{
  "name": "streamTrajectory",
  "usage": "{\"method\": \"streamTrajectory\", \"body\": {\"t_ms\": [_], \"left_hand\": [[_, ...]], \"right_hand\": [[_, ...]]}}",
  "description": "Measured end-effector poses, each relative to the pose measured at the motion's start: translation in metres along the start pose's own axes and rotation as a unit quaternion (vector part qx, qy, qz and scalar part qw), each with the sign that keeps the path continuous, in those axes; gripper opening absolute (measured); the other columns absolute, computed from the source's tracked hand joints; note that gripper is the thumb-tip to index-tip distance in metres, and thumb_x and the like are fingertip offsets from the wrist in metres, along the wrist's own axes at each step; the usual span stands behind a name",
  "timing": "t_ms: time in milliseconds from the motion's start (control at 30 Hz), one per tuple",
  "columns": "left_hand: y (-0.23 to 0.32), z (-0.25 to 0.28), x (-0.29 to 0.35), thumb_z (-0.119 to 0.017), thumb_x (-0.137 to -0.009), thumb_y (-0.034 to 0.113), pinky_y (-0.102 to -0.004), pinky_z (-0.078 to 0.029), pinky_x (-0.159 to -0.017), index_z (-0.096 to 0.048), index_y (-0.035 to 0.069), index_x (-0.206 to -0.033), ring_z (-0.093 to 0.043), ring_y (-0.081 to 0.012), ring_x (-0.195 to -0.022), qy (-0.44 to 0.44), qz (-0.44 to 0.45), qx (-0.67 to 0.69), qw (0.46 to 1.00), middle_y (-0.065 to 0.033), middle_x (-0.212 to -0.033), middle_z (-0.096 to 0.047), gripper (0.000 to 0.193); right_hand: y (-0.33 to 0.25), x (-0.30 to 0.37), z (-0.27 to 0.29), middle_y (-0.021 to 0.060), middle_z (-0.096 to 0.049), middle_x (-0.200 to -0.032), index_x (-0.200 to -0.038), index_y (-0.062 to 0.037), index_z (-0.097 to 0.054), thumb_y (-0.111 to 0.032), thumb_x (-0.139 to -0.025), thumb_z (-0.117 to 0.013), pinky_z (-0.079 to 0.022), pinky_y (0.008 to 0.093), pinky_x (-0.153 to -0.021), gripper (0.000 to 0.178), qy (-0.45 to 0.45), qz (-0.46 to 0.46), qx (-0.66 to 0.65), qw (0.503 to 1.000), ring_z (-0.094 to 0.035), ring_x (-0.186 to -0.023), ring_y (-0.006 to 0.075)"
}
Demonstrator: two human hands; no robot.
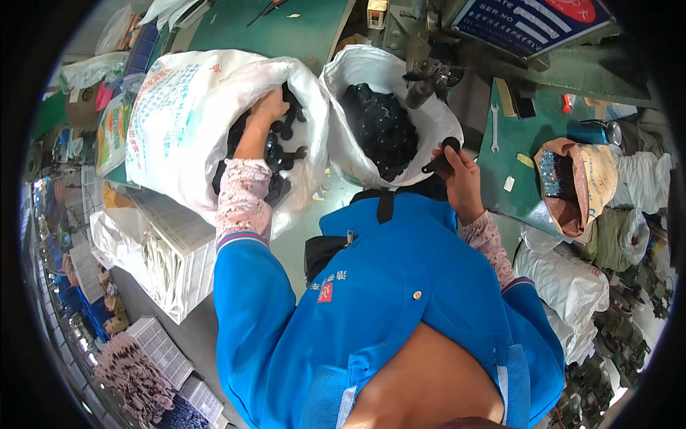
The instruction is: The person repeatedly picks small black plastic components from a white sack, places them into a metal fixture, and secures them by pulling a lever. The person then removes the assembled unit and returns it to the sack. This cycle continues throughout the clip.
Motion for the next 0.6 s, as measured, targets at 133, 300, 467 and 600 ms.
{"method": "streamTrajectory", "body": {"t_ms": [133, 300, 467, 600], "left_hand": [[-0.037, -0.055, -0.048, -0.074, -0.06, 0.021, -0.0413, -0.031, -0.106, -0.04, 0.006, -0.134, -0.036, -0.0384, -0.127, -0.169, -0.04, 0.073, 0.982, -0.0248, -0.136, -0.039, 0.082], [0.001, -0.029, -0.038, -0.075, -0.059, 0.021, -0.0418, -0.03, -0.106, -0.038, 0.007, -0.135, -0.034, -0.0399, -0.128, -0.186, -0.055, -0.068, 0.979, -0.0259, -0.137, -0.036, 0.086], [0.015, -0.016, -0.02, -0.076, -0.057, 0.022, -0.0423, -0.03, -0.106, -0.036, 0.008, -0.136, -0.033, -0.0414, -0.128, -0.184, -0.08, -0.137, 0.97, -0.0271, -0.139, -0.033, 0.09], [0.027, -0.006, -0.006, -0.077, -0.055, 0.022, -0.0427, -0.029, -0.107, -0.034, 0.008, -0.137, -0.031, -0.0426, -0.129, -0.17, -0.101, -0.178, 0.964, -0.028, -0.14, -0.03, 0.093]], "right_hand": [[0.0, 0.005, 0.005, 0.0079, -0.064, -0.093, -0.105, -0.0011, -0.061, -0.018, -0.092, -0.057, -0.051, 0.0303, -0.076, 0.022, 0.007, -0.006, 0.025, 1.0, -0.061, -0.084, 0.0154], [-0.003, 0.012, 0.008, 0.0064, -0.065, -0.089, -0.103, -0.0013, -0.063, -0.018, -0.092, -0.057, -0.052, 0.0301, -0.073, 0.021, 0.04, -0.006, 0.033, 0.999, -0.061, -0.08, 0.0144], [0.006, 0.011, 0.002, 0.0061, -0.064, -0.091, -0.104, -0.0013, -0.062, -0.019, -0.092, -0.056, -0.052, 0.0289, -0.072, 0.022, 0.035, -0.028, 0.041, 0.998, -0.061, -0.081, 0.0134], [0.006, 0.01, -0.011, 0.005, -0.064, -0.091, -0.103, -0.0023, -0.062, -0.02, -0.092, -0.056, -0.052, 0.0283, -0.072, 0.022, 0.02, -0.041, 0.057, 0.997, -0.06, -0.082, 0.0128]]}}
Point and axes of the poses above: each hand's wrist, its own x-axis away from the middle knuckle, its own z-axis out of the back of the hand, y = z × x, the point moved 4 cm from there along -x, towards the middle knuckle
